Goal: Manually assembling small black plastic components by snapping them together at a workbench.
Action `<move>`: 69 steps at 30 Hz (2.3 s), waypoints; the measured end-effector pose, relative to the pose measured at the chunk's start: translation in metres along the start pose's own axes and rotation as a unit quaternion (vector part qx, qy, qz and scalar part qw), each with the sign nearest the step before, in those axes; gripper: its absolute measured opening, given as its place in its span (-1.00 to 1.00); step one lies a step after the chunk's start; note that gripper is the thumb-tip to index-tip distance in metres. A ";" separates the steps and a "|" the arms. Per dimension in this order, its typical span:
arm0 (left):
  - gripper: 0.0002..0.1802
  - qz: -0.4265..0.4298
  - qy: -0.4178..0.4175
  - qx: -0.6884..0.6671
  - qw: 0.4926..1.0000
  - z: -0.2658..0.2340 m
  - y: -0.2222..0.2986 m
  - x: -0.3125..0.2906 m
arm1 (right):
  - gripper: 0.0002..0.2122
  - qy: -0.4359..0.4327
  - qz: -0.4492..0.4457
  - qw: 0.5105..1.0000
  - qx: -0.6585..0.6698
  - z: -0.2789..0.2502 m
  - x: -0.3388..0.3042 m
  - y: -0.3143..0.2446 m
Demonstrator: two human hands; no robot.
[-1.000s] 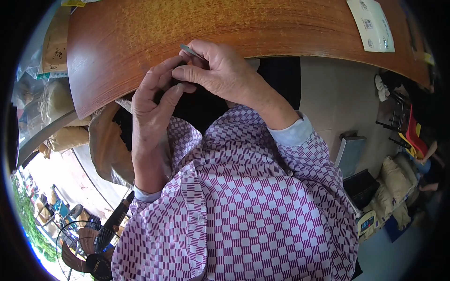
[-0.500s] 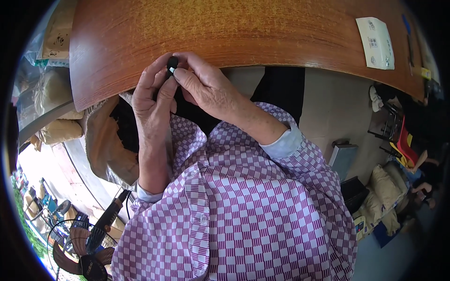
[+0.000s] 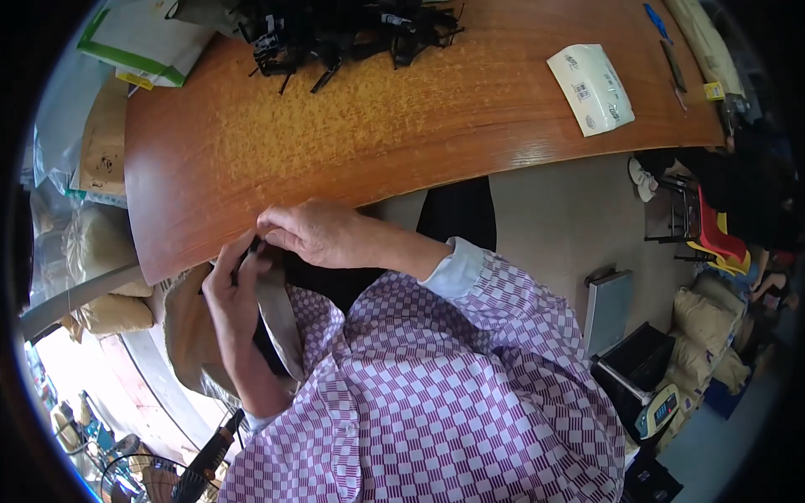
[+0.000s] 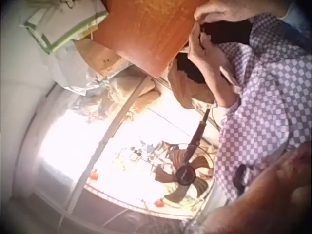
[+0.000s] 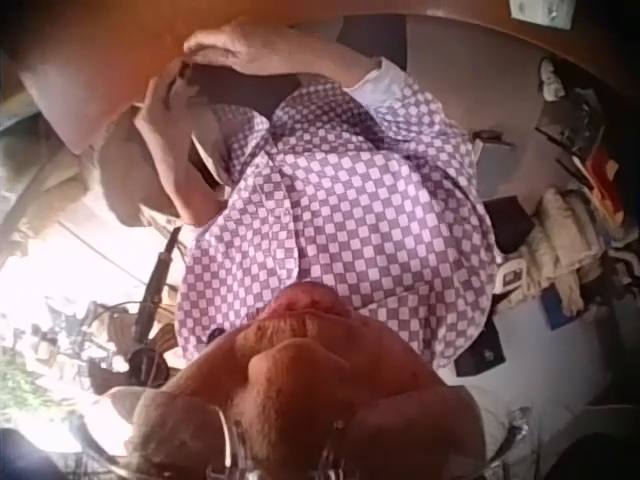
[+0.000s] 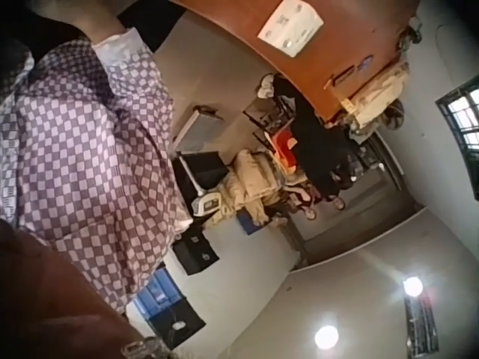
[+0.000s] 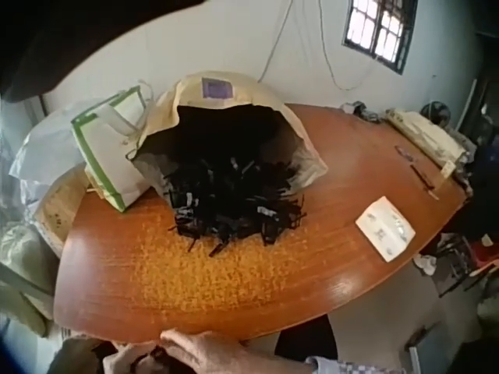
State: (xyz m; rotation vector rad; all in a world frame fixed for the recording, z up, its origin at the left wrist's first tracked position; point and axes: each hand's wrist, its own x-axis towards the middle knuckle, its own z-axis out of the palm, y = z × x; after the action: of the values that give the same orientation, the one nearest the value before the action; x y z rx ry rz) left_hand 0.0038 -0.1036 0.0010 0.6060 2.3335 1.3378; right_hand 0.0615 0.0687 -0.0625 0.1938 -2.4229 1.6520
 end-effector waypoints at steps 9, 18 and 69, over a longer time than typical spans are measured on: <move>-0.73 -0.086 0.059 0.426 0.899 -0.106 -0.069 -0.034 | -0.63 0.272 0.110 0.814 -0.502 -0.186 0.026 0.029; -0.60 0.023 0.132 0.100 0.986 -0.049 -0.021 -0.002 | -0.86 0.340 -0.045 0.898 -0.275 -0.163 0.021 0.032; -0.69 0.074 -0.065 -0.153 0.983 0.071 0.010 0.028 | -0.83 0.094 0.139 0.986 -0.007 -0.038 -0.029 -0.030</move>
State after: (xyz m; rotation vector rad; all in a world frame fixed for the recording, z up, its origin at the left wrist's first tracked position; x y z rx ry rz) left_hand 0.0196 -0.0332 -0.0270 0.7538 1.9599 1.6303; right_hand 0.0997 0.0931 -0.0288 -0.3043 -2.4005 1.6735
